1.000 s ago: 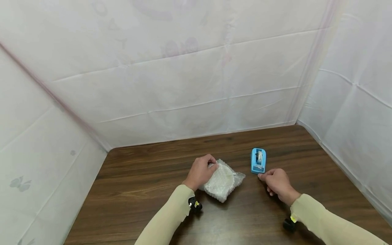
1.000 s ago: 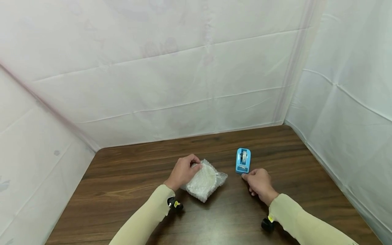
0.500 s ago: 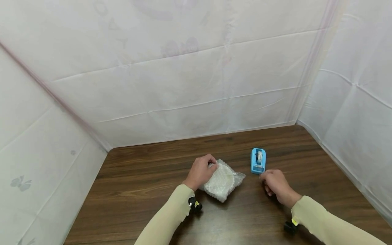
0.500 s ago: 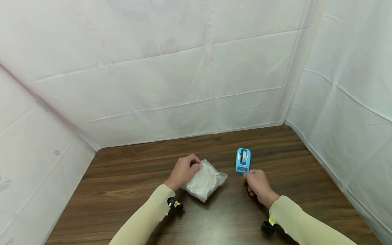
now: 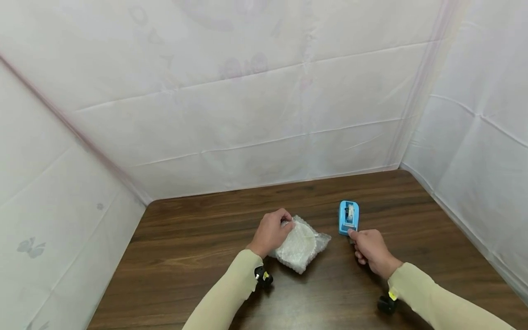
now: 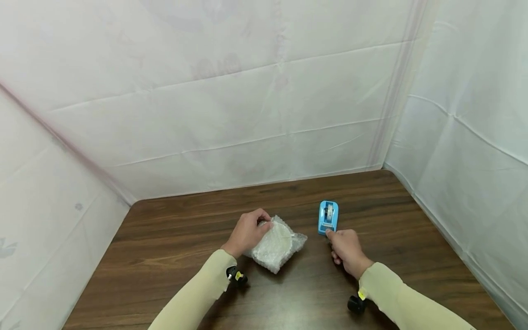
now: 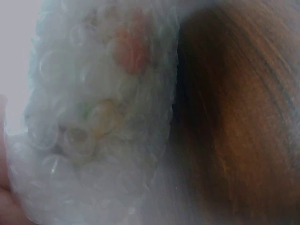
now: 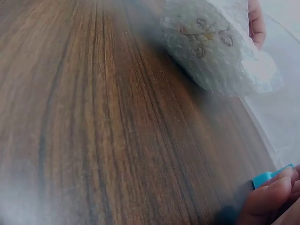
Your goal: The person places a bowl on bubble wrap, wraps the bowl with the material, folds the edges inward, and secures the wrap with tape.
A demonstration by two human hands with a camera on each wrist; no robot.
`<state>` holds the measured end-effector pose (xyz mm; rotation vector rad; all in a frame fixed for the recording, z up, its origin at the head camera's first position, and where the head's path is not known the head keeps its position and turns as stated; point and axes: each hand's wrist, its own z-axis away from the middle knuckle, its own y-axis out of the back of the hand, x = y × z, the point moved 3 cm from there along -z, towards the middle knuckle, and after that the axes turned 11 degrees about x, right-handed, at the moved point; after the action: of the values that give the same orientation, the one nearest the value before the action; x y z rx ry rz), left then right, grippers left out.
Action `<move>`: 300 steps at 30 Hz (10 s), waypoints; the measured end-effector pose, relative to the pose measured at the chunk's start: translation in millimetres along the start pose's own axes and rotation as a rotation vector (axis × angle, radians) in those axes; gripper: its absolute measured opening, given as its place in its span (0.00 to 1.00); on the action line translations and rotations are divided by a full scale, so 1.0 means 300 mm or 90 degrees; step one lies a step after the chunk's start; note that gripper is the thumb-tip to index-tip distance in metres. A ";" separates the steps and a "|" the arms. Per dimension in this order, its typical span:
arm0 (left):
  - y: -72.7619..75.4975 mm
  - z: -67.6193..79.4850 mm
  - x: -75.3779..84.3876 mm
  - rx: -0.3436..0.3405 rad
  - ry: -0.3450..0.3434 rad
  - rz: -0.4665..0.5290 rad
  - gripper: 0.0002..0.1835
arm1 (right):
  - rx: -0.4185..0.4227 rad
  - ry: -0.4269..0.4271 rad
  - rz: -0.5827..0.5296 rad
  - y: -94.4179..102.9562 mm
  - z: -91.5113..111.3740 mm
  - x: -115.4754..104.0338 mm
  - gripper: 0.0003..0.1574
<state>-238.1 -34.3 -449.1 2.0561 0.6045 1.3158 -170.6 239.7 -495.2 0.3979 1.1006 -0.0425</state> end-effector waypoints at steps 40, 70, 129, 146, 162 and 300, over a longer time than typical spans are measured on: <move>-0.003 0.005 -0.002 0.067 0.022 0.061 0.08 | -0.416 0.313 0.169 -0.315 -0.020 -0.384 0.20; 0.012 0.016 0.006 0.031 -0.001 0.053 0.10 | -0.253 0.355 0.396 -0.370 0.001 -0.413 0.32; -0.006 0.017 0.006 -0.041 0.044 -0.009 0.10 | 0.112 0.108 0.088 0.016 0.020 -0.138 0.23; -0.002 0.025 0.017 -0.059 0.053 -0.015 0.09 | 0.079 0.039 0.050 0.041 -0.042 -0.076 0.26; -0.003 0.023 0.011 -0.071 0.057 -0.006 0.10 | 0.047 -0.038 -0.076 0.059 -0.032 -0.121 0.16; -0.002 0.034 0.013 -0.069 0.074 -0.013 0.08 | -0.024 0.510 0.438 -0.231 0.104 -0.242 0.26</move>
<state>-227.2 -33.8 -450.2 1.8921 0.5899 1.4328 -193.1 153.2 -439.9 0.7765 1.6849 0.8045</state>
